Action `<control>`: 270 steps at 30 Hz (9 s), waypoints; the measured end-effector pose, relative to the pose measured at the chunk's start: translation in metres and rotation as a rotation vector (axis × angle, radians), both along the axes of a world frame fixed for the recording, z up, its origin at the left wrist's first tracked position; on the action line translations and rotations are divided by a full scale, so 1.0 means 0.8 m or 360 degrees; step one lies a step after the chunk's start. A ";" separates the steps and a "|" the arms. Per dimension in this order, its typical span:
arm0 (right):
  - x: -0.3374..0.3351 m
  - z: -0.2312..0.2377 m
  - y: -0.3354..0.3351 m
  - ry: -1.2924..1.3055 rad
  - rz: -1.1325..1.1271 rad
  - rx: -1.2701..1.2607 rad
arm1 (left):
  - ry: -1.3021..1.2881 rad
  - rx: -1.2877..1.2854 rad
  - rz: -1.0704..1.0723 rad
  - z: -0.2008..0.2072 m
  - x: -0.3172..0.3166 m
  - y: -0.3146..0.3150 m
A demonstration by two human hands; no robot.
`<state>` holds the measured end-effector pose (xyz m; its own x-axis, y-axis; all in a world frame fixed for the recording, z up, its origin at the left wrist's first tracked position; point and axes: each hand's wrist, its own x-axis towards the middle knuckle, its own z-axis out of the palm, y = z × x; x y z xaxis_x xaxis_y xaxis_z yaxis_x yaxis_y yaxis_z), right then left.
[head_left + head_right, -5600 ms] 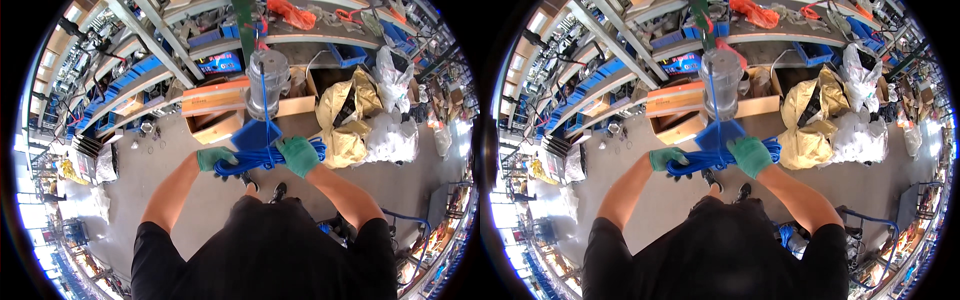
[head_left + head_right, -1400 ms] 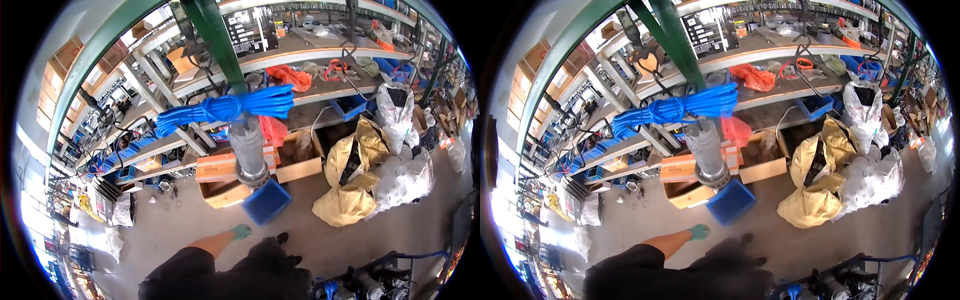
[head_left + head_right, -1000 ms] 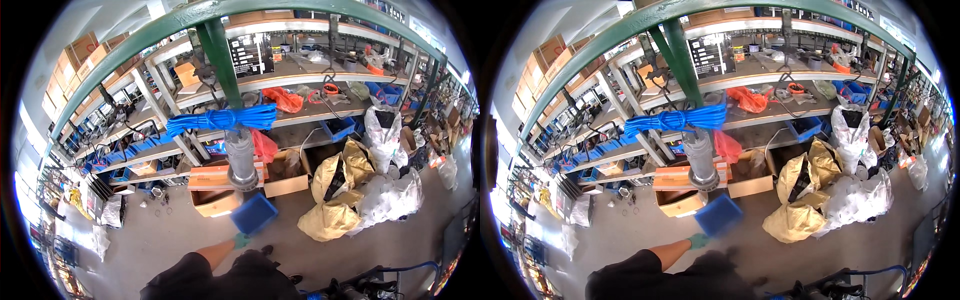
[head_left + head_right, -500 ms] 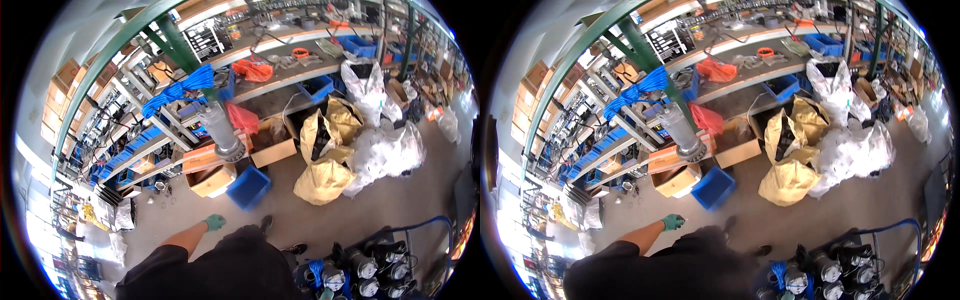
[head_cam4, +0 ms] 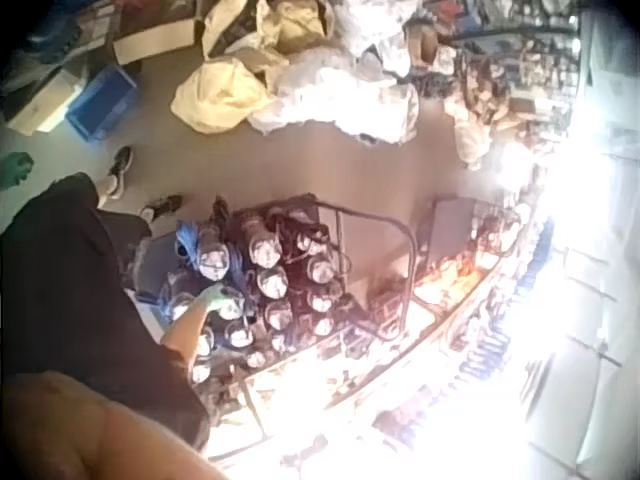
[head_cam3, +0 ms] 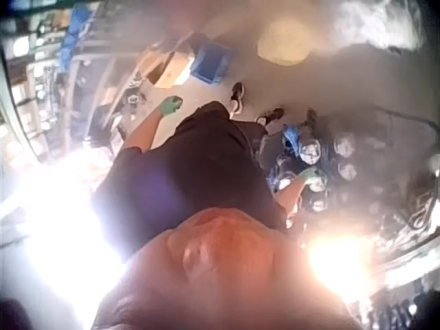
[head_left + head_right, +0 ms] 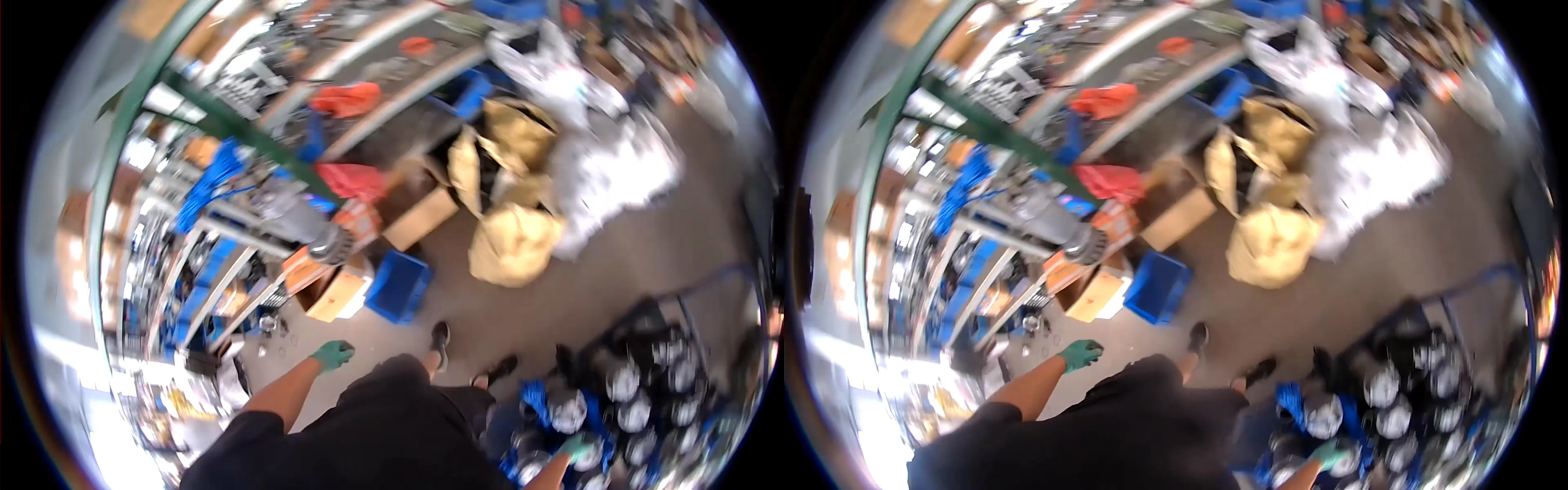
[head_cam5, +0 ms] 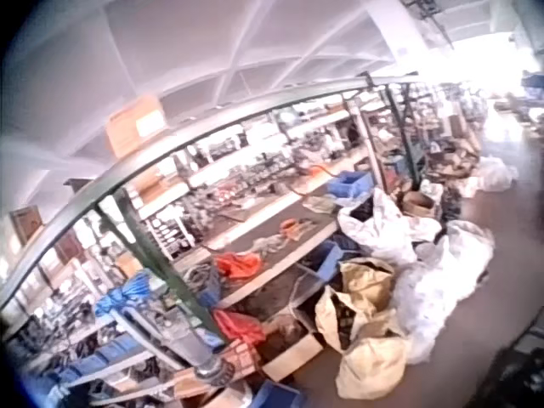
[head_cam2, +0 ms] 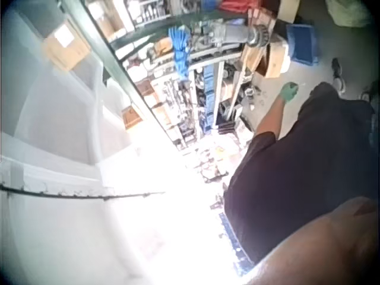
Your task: The person unloads water pumps from a blue cart by hand, placing each one onto a white sack on a shelf and coiling its power cord.
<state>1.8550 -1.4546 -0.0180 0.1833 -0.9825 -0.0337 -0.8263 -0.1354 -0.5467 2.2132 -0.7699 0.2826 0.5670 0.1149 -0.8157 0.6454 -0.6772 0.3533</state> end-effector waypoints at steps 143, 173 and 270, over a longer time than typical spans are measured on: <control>1.100 0.506 0.589 -0.1065 0.2982 -0.0026 | -0.0142 -0.0849 0.0648 -0.130 0.530 0.052; 0.968 0.538 0.380 -0.0977 0.3283 -0.0680 | -0.0530 -0.0608 0.0619 -0.061 0.446 -0.107; 0.595 0.338 0.390 0.1667 0.3028 0.2299 | -0.0022 -0.0370 -0.1335 0.056 0.109 -0.114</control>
<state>2.3307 -1.1428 0.2527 -0.1277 0.6863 -0.7160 -0.2888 -0.7164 -0.6351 2.3006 -0.8610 0.3271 0.3998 -0.5137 -0.7591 -0.0397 -0.8371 0.5456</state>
